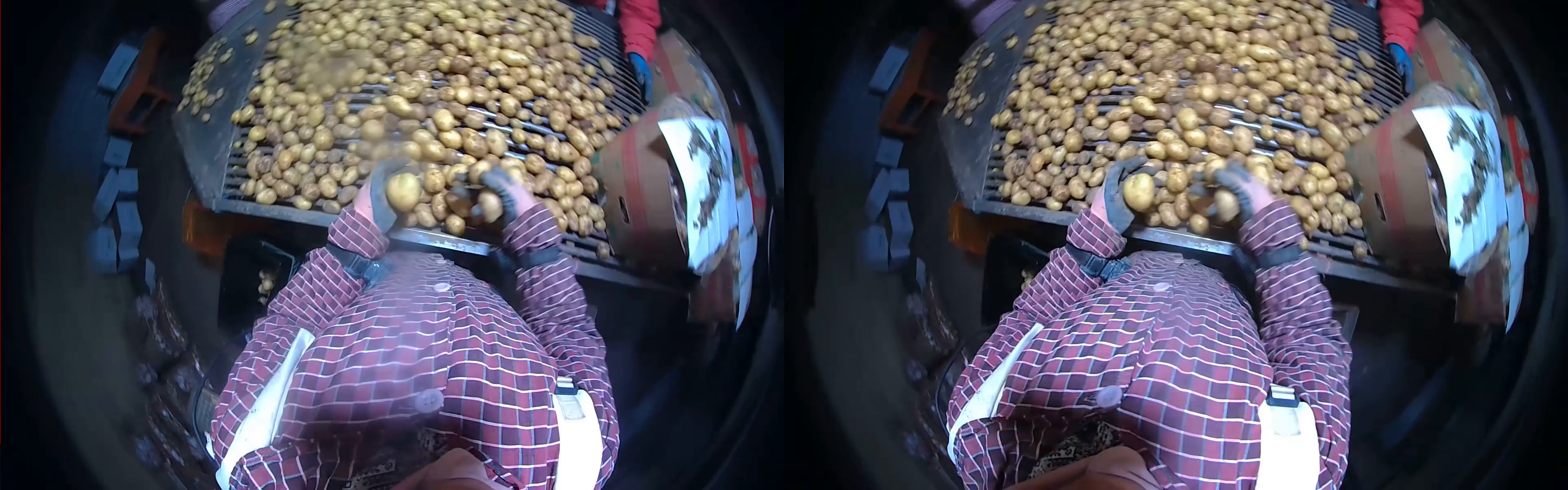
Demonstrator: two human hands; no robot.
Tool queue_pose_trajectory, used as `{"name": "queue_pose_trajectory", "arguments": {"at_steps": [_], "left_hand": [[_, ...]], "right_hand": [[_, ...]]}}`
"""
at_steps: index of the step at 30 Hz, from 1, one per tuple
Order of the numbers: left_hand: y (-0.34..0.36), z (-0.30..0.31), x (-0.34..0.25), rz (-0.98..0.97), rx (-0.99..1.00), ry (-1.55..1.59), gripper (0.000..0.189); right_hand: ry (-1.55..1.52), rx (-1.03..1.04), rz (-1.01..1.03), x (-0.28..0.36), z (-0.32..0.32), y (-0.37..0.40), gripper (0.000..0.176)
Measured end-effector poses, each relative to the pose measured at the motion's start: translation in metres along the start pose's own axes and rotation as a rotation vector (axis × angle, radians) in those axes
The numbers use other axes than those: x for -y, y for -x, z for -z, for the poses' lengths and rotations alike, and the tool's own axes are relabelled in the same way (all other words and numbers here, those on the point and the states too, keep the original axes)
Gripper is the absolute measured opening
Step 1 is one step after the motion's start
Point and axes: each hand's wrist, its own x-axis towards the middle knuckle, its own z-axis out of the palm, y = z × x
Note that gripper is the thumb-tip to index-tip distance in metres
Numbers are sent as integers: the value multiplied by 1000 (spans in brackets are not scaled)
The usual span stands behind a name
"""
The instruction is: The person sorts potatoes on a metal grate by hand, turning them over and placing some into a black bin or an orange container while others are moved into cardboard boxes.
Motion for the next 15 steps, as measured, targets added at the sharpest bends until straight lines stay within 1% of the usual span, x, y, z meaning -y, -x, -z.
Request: {"name": "queue_pose_trajectory", "arguments": {"at_steps": [2, 4, 5, 6, 8, 9, 10, 12, 14, 15], "left_hand": [[-14, -31, -11, 263, 196, 531, 47], [-20, -57, -28, 57, 339, 105, 52], [-14, -70, -34, -125, 370, -195, 53], [-11, -80, -44, -344, 357, -498, 57], [-6, -93, -50, -308, 485, -330, 59], [-4, -97, -53, -309, 543, -241, 63], [-1, -99, -57, -255, 553, -167, 62], [2, -99, -42, -217, 492, -203, 55], [2, -91, -14, -309, 401, -372, 48], [3, -84, -7, -388, 382, -457, 46]], "right_hand": [[-134, -18, 126, -29, -9, 20, 44], [-296, -57, 63, -64, 18, 21, 48], [-340, -26, 78, -84, 42, 21, 51], [-409, -65, 166, -83, 31, 38, 52], [-406, -241, 313, -86, 34, 73, 53], [-387, -274, 412, -91, 43, 92, 50], [-477, -234, 441, -81, 48, 115, 45], [-562, -525, 619, -80, 78, 164, 42], [-555, -748, 896, -92, 127, 211, 42], [-515, -902, 950, -103, 148, 235, 40]]}}
